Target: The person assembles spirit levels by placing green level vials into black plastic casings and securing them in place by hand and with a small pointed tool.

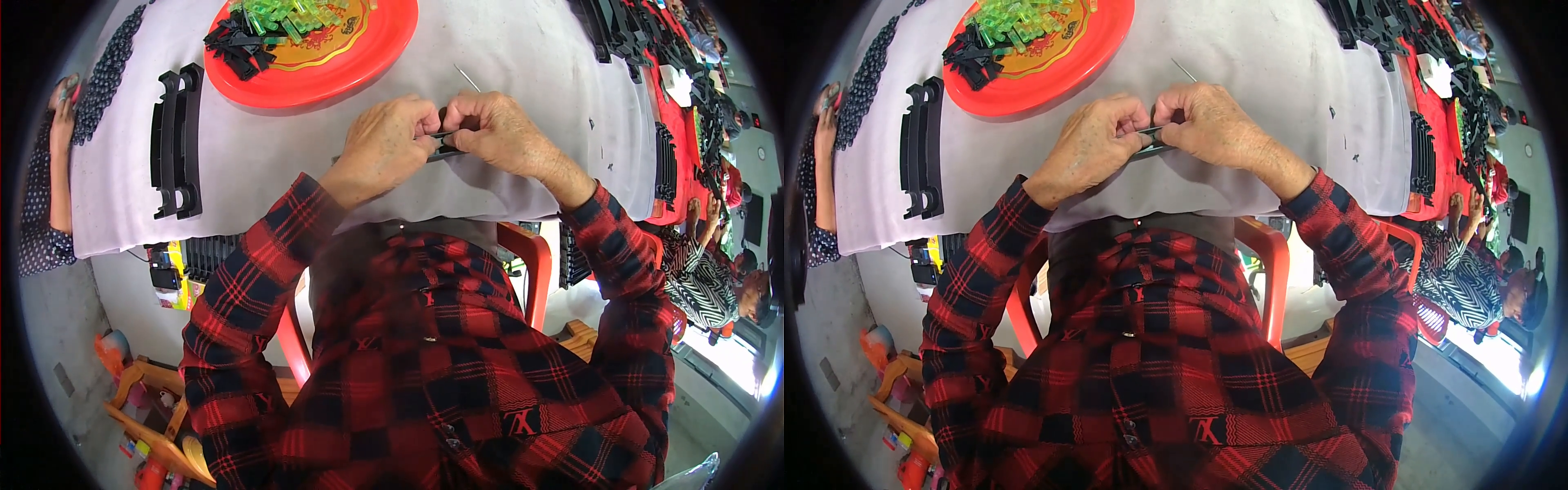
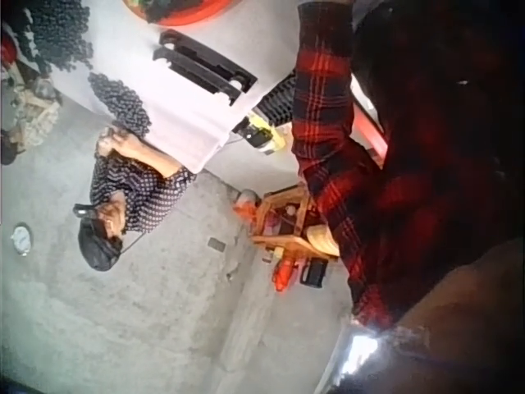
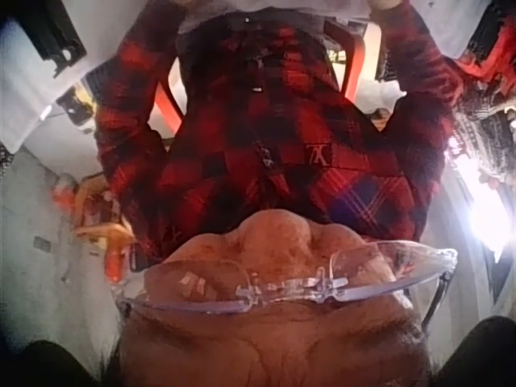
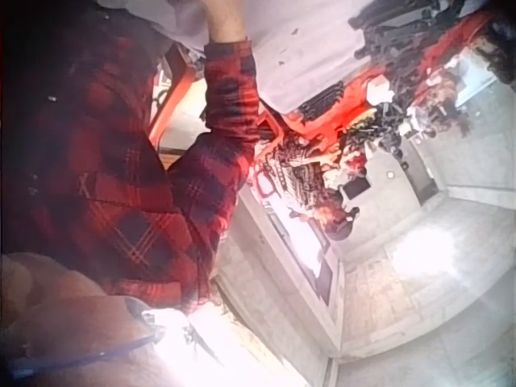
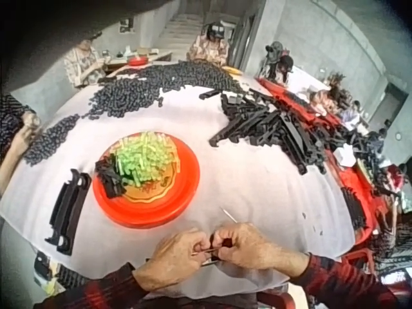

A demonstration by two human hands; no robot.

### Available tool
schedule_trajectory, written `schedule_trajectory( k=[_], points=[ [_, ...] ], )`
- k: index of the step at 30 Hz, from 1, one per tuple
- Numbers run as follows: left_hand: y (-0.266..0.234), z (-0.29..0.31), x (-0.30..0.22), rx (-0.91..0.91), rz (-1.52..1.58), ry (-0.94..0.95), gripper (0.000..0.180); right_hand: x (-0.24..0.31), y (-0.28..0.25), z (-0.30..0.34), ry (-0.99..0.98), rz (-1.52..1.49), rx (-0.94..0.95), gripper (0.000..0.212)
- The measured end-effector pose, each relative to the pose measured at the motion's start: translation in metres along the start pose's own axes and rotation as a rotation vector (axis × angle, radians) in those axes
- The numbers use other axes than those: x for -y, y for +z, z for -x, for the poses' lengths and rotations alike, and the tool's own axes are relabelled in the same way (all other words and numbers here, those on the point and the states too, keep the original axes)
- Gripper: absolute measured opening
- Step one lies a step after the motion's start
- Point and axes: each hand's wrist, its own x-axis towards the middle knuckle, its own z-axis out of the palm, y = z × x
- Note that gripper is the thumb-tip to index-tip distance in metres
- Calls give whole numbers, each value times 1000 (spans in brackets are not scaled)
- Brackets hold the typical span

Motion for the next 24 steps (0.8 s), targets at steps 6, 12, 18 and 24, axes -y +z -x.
schedule_trajectory(
  k=[6, 12, 18, 24],
  points=[
    [2, 0, 0, -1, 33, -8, 14, 3, 2, 1, -32, 55, -49, 8],
    [4, 0, 3, -21, 16, 14, 12, 6, 3, 2, -28, 74, -64, 8],
    [4, 0, -1, -10, 16, -17, 16, 10, 6, 5, -39, 107, -99, 9],
    [10, 0, 0, -70, 4, 60, 16, 13, 8, 6, -35, 148, -120, 10]
  ],
)
